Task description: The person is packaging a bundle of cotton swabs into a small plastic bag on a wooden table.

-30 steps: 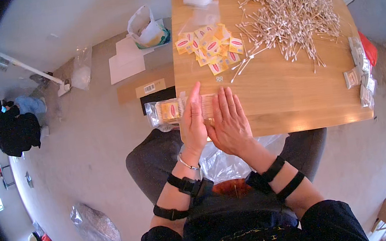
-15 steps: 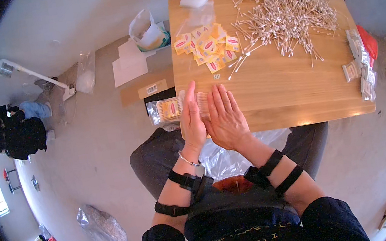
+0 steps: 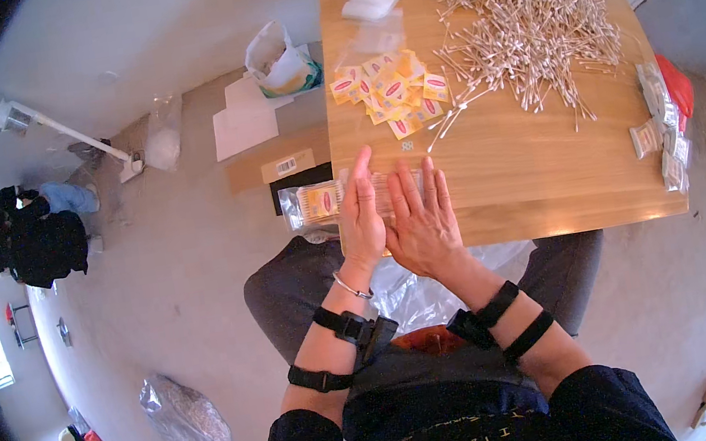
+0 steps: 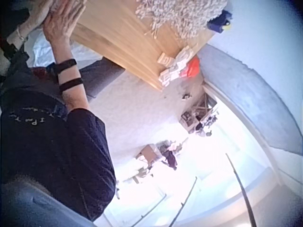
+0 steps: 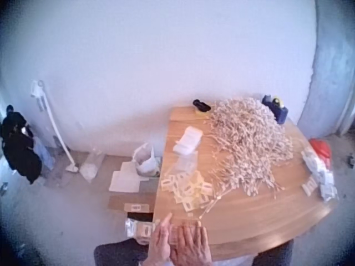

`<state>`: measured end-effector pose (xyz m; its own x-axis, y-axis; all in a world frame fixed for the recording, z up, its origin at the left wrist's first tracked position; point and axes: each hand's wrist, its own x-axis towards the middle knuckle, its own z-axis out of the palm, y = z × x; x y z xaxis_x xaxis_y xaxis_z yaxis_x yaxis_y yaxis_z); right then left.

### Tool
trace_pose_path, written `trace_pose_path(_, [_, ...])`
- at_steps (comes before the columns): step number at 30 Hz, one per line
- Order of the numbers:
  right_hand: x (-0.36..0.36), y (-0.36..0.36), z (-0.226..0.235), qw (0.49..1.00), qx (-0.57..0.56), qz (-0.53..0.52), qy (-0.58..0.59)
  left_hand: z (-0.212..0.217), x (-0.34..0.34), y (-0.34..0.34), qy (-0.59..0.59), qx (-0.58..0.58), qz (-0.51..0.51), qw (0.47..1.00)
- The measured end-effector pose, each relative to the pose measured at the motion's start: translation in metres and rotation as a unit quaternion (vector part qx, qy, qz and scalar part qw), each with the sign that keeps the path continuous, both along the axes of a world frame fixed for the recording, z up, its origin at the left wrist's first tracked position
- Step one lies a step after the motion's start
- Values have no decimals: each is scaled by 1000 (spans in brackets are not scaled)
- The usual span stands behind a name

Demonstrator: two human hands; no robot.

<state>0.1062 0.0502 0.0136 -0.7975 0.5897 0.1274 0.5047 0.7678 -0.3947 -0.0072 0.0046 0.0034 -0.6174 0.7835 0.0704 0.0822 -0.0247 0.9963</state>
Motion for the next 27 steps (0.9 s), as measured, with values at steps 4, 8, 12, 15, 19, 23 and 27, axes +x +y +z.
trace_pose_path(4, [1, 1, -3, 1000, 18, 2, -18, -1, -1, -1, 12, -10, 2, 1000])
trace_pose_path(8, [3, 2, -6, 999, 33, 27, -28, -1, 2, -3, 9, -8, 1, 1000])
trace_pose_path(12, [5, 4, -4, 999, 30, 39, -24, 3, 9, -5, -14, 0, 4, 1000])
trace_pose_path(15, [3, 2, -5, 998, 37, 40, -39, -7, 10, -2, -78, 57, 38, 995])
trace_pose_path(19, [2, 3, -4, 999, 24, 39, -17, -16, 6, -2, -119, 87, 47, 988])
trace_pose_path(23, [1, 3, -4, 999, 26, 36, -17, -17, 4, -2, -96, 69, 42, 992])
trace_pose_path(27, [0, 4, -3, 999, 24, 39, -16, -16, 3, -2, -72, 53, 35, 995])
